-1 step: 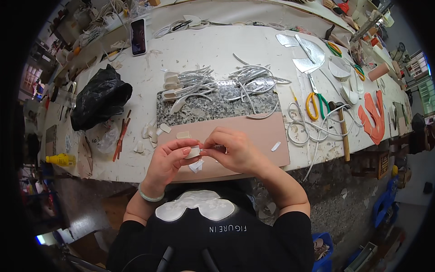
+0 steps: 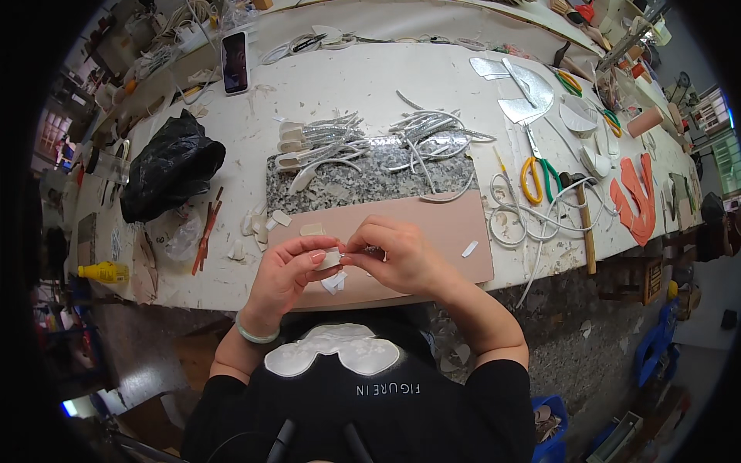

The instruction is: The person sits at a cluttered workbench and repeatedly picks up small white plastic pieces and thin silver wires. They insert the wires into the plastic pieces by hand, creating small assembled units. The person places the finished units on a pink cutting mat on the table.

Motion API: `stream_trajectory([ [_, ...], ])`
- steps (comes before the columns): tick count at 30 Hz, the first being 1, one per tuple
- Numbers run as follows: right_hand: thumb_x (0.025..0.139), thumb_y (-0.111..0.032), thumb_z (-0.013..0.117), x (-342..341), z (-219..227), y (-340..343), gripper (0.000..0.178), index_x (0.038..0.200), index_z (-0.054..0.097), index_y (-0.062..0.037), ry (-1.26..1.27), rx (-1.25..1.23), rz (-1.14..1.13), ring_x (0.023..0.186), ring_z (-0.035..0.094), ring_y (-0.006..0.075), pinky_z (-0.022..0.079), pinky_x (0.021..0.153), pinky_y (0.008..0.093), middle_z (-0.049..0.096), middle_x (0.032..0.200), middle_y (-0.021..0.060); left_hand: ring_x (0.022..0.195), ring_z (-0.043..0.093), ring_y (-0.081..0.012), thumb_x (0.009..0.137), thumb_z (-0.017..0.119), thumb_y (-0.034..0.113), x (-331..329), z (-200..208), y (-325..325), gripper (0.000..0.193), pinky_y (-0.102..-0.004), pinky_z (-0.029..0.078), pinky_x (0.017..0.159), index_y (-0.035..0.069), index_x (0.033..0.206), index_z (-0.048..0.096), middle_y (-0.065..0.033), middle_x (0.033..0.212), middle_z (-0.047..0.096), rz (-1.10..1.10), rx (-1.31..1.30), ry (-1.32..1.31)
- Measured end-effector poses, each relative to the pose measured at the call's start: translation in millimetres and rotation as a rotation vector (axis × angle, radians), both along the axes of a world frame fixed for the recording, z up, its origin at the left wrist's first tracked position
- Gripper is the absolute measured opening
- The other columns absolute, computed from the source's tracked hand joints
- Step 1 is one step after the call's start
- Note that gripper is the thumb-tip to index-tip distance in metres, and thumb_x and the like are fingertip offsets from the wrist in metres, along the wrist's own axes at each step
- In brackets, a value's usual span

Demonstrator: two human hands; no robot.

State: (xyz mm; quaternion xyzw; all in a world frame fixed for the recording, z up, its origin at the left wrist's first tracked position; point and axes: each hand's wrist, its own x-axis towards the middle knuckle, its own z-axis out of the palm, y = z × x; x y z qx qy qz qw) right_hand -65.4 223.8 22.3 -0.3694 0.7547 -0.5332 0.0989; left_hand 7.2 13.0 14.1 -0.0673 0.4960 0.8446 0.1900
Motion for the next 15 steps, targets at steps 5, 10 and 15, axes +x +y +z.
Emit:
stream_trajectory([
  [5,0.080,-0.005,0.074,1.6,-0.5,-0.5,0.011,0.085,0.064,-0.0019,0.013,-0.005,-0.015,0.064,0.063,0.0174,0.051,0.056,0.0281,0.063,0.081,0.0069,0.104,0.064,-0.0188,0.096,0.056,0.006,0.4,0.3,2.1,0.029,-0.0305,0.053,0.093,-0.007,0.122,0.057,-0.0151,0.117,0.063,0.016,-0.008,-0.003],
  [10,0.080,-0.006,0.074,2.8,-2.8,-0.3,0.011,0.083,0.065,-0.0021,0.039,0.003,-0.028,0.063,0.062,0.0187,0.050,0.055,0.0297,0.062,0.080,0.0075,0.101,0.065,-0.0179,0.095,0.058,0.003,0.6,-3.5,4.4,0.029,-0.0286,0.055,0.090,-0.007,0.121,0.057,-0.0152,0.115,0.064,0.024,-0.063,0.030],
  [15,0.080,-0.006,0.073,6.3,-1.6,-0.1,0.009,0.083,0.065,-0.0023,0.036,0.037,-0.042,0.063,0.062,0.0205,0.050,0.056,0.0306,0.063,0.080,0.0082,0.100,0.066,-0.0191,0.096,0.055,0.001,2.9,-6.1,8.8,0.028,-0.0283,0.056,0.088,-0.009,0.122,0.056,-0.0164,0.114,0.065,0.050,-0.102,0.087],
])
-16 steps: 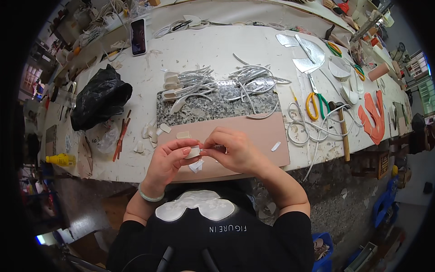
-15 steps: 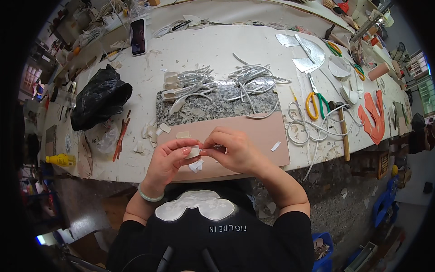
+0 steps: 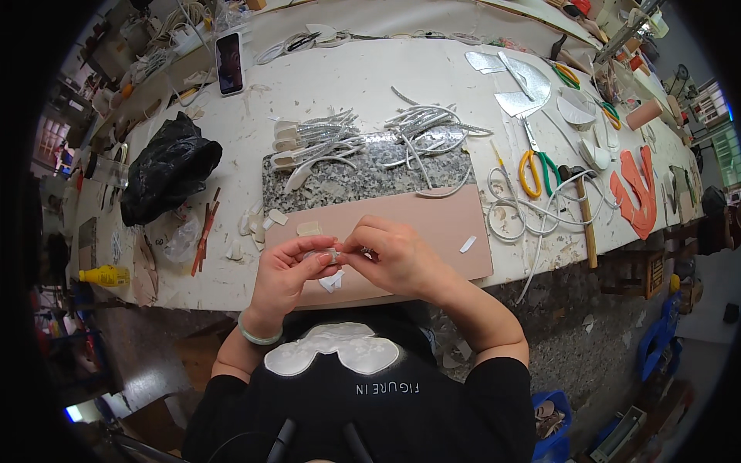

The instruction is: The person sits at a cluttered workbench and repeatedly picks up small white plastic pieces and thin silver wires. They insert the wires into the plastic pieces by hand, creating small assembled units. The person places the finished units on a pink cutting mat on the table.

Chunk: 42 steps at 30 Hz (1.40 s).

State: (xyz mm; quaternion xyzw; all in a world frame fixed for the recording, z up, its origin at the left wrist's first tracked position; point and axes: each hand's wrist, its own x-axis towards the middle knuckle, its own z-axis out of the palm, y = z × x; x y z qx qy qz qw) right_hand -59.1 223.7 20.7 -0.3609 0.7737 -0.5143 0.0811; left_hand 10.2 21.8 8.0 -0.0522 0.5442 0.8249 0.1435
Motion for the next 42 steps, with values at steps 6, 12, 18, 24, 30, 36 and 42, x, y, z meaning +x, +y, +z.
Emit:
stream_trajectory([
  [6,0.080,-0.006,0.073,-1,3,3,0.010,0.085,0.065,-0.0025,-0.020,0.026,0.019,0.066,0.063,0.0215,0.050,0.058,0.0317,0.063,0.082,0.0085,0.098,0.068,-0.0243,0.094,0.058,0.001,-2,2,0,0.029,-0.0292,0.059,0.083,-0.011,0.120,0.056,-0.0203,0.112,0.066,0.041,-0.013,-0.024],
  [12,0.080,-0.006,0.073,-2,7,2,0.011,0.087,0.065,-0.0029,-0.024,0.031,0.034,0.068,0.063,0.0216,0.050,0.059,0.0319,0.063,0.083,0.0076,0.090,0.070,-0.0169,0.097,0.060,0.018,-6,8,-13,0.030,-0.0232,0.056,0.068,-0.005,0.114,0.063,-0.0138,0.101,0.069,-0.154,-0.175,-0.109],
  [18,0.081,-0.009,0.073,-11,3,-13,0.011,0.087,0.066,-0.0032,-0.034,0.041,0.089,0.071,0.064,0.0231,0.051,0.062,0.0330,0.063,0.084,0.0081,0.076,0.072,-0.0161,0.097,0.060,0.022,-3,-1,-31,0.027,-0.0180,0.049,0.056,-0.003,0.106,0.066,-0.0105,0.095,0.070,-0.111,-0.267,-0.026],
  [24,0.083,-0.012,0.067,-75,-10,-59,0.004,0.085,0.070,-0.0093,0.305,0.037,-0.026,0.073,0.063,0.0278,0.050,0.064,0.0377,0.063,0.083,0.0072,0.083,0.065,-0.0106,0.096,0.062,0.020,-22,-20,-55,0.032,-0.0203,0.050,0.066,-0.005,0.115,0.063,-0.0099,0.099,0.071,0.395,-0.441,0.279],
  [30,0.083,-0.018,0.069,-154,-44,-105,0.010,0.090,0.072,-0.0123,0.595,0.182,-0.155,0.088,0.062,0.0242,0.048,0.076,0.0377,0.067,0.091,0.0040,0.077,0.059,-0.0095,0.089,0.070,0.017,-23,-34,-93,0.027,-0.0231,0.048,0.065,-0.001,0.109,0.068,-0.0054,0.096,0.067,0.507,-0.929,0.211],
  [36,0.080,-0.019,0.075,-151,-34,-74,0.018,0.092,0.073,-0.0068,0.664,0.106,-0.239,0.088,0.062,0.0255,0.048,0.076,0.0370,0.067,0.090,0.0071,0.092,0.053,-0.0234,0.077,0.077,0.016,-11,-45,-69,0.022,-0.0329,0.046,0.080,0.002,0.093,0.071,-0.0071,0.091,0.061,0.291,-1.022,0.339],
  [42,0.081,-0.018,0.073,-141,-28,9,0.015,0.087,0.072,-0.0047,0.302,0.359,-0.429,0.097,0.057,0.0270,0.046,0.085,0.0375,0.066,0.092,0.0074,0.098,0.051,-0.0243,0.072,0.081,0.014,-11,-36,-53,0.028,-0.0330,0.043,0.085,0.003,0.096,0.070,-0.0077,0.096,0.060,0.126,-1.109,0.440],
])
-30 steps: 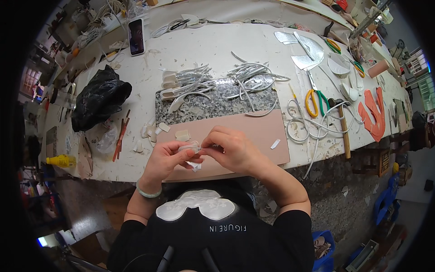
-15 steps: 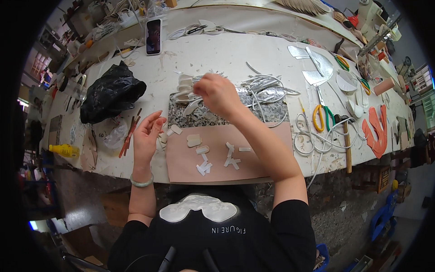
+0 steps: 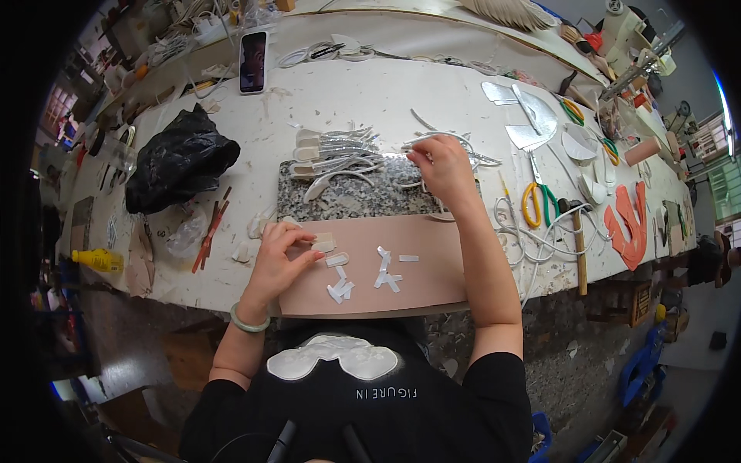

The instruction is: The person sits at a cluttered workbench and repeatedly picks up small white plastic pieces and thin silver wires. They insert the wires into the plastic pieces by hand, creating small assembled units. The person places the finished units on a pink cutting mat on the table.

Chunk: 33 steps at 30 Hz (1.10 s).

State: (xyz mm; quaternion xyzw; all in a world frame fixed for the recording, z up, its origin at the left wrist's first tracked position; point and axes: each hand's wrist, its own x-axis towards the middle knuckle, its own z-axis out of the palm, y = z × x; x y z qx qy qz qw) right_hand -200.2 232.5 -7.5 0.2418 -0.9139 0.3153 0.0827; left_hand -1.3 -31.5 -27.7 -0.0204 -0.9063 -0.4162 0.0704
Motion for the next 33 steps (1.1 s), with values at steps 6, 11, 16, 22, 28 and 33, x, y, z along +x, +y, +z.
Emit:
stream_trajectory([
  [6,0.079,-0.013,0.073,15,-11,17,0.015,0.090,0.071,-0.0038,0.020,0.067,0.216,0.096,0.056,0.0281,0.046,0.086,0.0369,0.065,0.093,0.0072,0.098,0.051,-0.0255,0.072,0.081,0.014,-1,-2,1,0.027,-0.0343,0.043,0.086,0.003,0.094,0.068,-0.0076,0.095,0.060,0.016,-0.025,0.058],
  [11,0.078,-0.006,0.070,19,-21,13,0.018,0.096,0.069,-0.0044,-0.031,0.119,0.333,0.091,0.055,0.0277,0.045,0.082,0.0374,0.063,0.090,0.0072,0.097,0.052,-0.0242,0.073,0.079,0.011,5,-11,2,0.024,-0.0334,0.043,0.083,0.003,0.093,0.068,-0.0072,0.094,0.061,0.018,-0.076,0.100],
  [16,0.082,-0.002,0.066,45,-1,4,0.012,0.094,0.067,-0.0048,0.041,-0.052,0.393,0.084,0.055,0.0276,0.044,0.078,0.0357,0.059,0.085,0.0075,0.097,0.056,-0.0251,0.080,0.072,0.008,10,6,-42,0.021,-0.0331,0.046,0.082,0.003,0.100,0.068,-0.0083,0.099,0.064,0.353,0.079,0.189],
  [22,0.090,0.006,0.055,67,26,4,0.015,0.100,0.063,-0.0020,-0.169,-0.420,0.302,0.084,0.061,0.0204,0.048,0.075,0.0292,0.063,0.089,0.0084,0.104,0.061,-0.0280,0.088,0.056,0.001,-14,27,-157,0.020,-0.0361,0.048,0.089,-0.001,0.105,0.067,-0.0140,0.110,0.066,0.508,-0.378,0.418],
  [28,0.093,0.006,0.053,87,34,5,0.013,0.102,0.061,-0.0006,-0.082,-0.411,0.217,0.083,0.065,0.0186,0.049,0.079,0.0283,0.066,0.086,0.0087,0.104,0.060,-0.0394,0.088,0.058,0.021,-94,32,-268,0.024,-0.0459,0.048,0.091,0.004,0.101,0.069,-0.0234,0.107,0.064,0.621,-0.695,-0.153],
  [33,0.087,0.008,0.059,85,27,-5,0.017,0.099,0.064,-0.0037,0.145,-0.149,0.328,0.075,0.059,0.0227,0.048,0.066,0.0304,0.060,0.079,0.0087,0.102,0.061,-0.0398,0.088,0.058,0.022,-145,11,-329,0.025,-0.0459,0.049,0.090,0.004,0.102,0.068,-0.0238,0.105,0.065,0.555,-0.936,-0.041],
])
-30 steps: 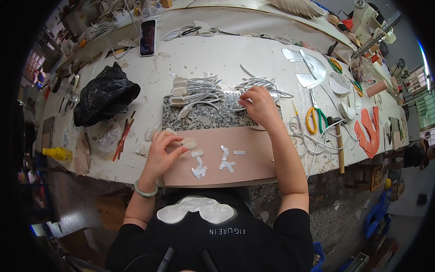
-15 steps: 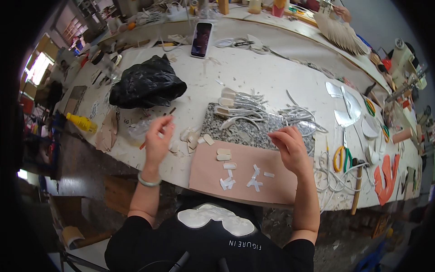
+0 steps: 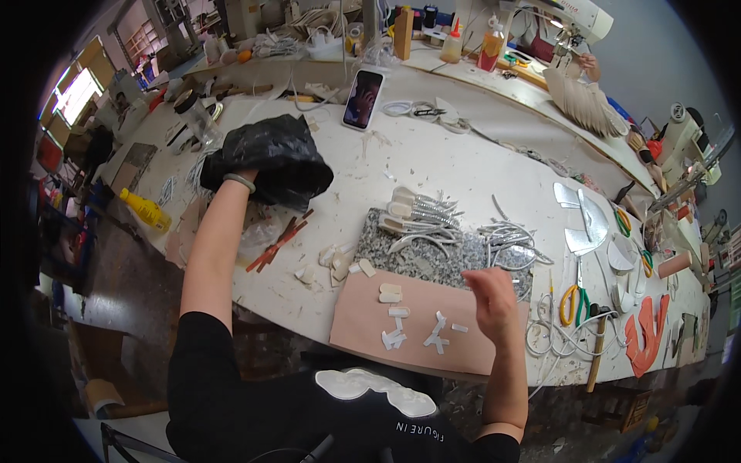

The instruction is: The person sits at a cluttered workbench and repeatedly picks up small white plastic pieces and thin silver wires. They insert the wires into the plastic pieces by hand, creating small assembled units. The person places the finished units on a pink cutting mat on the table.

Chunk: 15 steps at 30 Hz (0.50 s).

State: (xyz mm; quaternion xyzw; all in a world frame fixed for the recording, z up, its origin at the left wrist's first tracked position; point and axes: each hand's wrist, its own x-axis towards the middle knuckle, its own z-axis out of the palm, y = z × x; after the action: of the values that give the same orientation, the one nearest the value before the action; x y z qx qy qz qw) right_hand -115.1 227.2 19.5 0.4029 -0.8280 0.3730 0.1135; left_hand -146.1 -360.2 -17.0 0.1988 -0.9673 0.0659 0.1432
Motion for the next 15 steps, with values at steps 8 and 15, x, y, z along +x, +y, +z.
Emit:
stream_trajectory([
  [8,0.083,0.004,0.063,18,-7,1,0.021,0.101,0.065,-0.0052,-0.061,-0.014,0.028,0.076,0.058,0.0241,0.043,0.072,0.0332,0.062,0.079,0.0064,0.099,0.062,-0.0406,0.088,0.058,0.023,-8,-29,-11,0.027,-0.0460,0.050,0.088,0.004,0.104,0.068,-0.0244,0.100,0.065,-0.069,-0.132,0.148],
  [15,0.082,0.002,0.064,20,-2,3,0.022,0.102,0.065,-0.0052,-0.071,0.001,0.061,0.076,0.057,0.0244,0.043,0.072,0.0344,0.061,0.079,0.0060,0.096,0.063,-0.0412,0.089,0.058,0.025,3,-27,-5,0.029,-0.0461,0.051,0.087,0.004,0.106,0.067,-0.0250,0.096,0.066,-0.151,-0.234,0.267],
])
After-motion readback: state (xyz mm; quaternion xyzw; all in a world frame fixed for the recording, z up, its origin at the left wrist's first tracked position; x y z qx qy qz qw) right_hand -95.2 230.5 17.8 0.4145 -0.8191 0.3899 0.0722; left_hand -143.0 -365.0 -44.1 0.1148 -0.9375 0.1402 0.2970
